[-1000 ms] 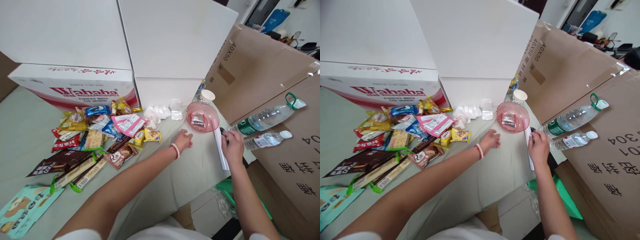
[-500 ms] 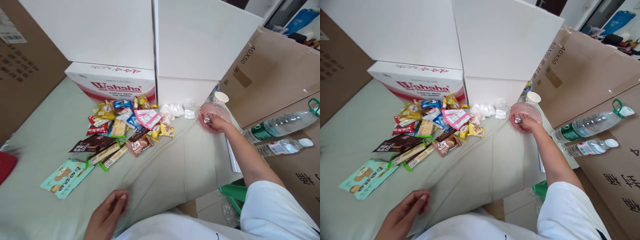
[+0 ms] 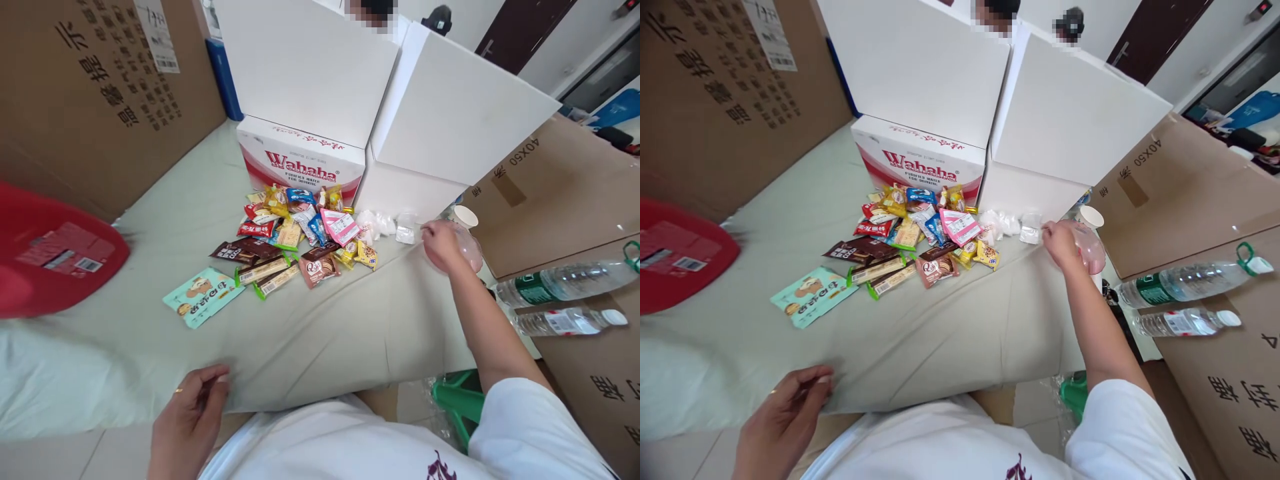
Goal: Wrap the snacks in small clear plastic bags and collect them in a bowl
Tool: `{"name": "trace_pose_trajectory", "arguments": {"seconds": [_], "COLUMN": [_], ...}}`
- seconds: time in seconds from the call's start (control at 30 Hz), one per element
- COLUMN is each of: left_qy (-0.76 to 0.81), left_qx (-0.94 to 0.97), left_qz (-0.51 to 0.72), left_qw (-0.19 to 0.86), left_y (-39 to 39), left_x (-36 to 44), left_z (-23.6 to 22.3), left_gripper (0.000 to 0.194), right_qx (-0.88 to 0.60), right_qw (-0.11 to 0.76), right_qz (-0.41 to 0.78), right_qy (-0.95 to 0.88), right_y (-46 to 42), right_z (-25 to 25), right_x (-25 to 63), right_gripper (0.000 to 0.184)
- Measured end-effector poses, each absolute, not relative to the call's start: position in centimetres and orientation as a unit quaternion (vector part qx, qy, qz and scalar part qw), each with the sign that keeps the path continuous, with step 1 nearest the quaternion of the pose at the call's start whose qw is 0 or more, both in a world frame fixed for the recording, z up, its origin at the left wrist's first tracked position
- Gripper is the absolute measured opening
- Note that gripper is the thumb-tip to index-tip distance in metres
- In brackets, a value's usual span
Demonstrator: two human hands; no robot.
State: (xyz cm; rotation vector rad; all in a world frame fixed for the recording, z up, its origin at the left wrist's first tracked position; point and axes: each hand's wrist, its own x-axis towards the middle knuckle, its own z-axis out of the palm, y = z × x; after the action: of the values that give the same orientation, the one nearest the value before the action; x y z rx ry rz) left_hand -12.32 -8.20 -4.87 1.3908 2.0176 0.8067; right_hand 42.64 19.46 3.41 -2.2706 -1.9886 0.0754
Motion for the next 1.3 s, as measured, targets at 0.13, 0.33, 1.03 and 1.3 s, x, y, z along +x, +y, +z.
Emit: {"name": "trace_pose_trajectory", "arguments": {"seconds": [0.13, 0.33, 1.03, 1.3], "left_qy": [0.717, 0.7, 0.402, 0.503], "left_qx": [0.57, 0.562, 0.325, 0.42], "left_qz": [0.31, 0.342, 0.346, 0.444], "left_qw": [0.253, 0.278, 0.783, 0.611], "left_y": [-8.3, -11.3, -2.6, -3.1], "left_x": [-12.7, -14.4, 1.5, 1.0], "left_z": [-5.6, -6.1, -2.5, -2.6], "left_gripper": [0.035, 0.029, 0.047, 0.033], "right_qx": [-0.793, -0.821, -0.515, -0.564], "right_qw": [0.067, 0.21, 0.495, 0.478], "right_qz": [0.091, 0.129, 0.654, 0.557], "right_qy": [-0.598, -0.515, -0.249, -0.379], "right_y": [21.0, 19.8, -4.3, -4.8], "right_z": [0.9, -0.1, -1.7, -1.7], "right_x": [38.0, 35.0, 18.7, 19.2], "right_gripper": [0.026, 0.019, 0.041, 0.033]}}
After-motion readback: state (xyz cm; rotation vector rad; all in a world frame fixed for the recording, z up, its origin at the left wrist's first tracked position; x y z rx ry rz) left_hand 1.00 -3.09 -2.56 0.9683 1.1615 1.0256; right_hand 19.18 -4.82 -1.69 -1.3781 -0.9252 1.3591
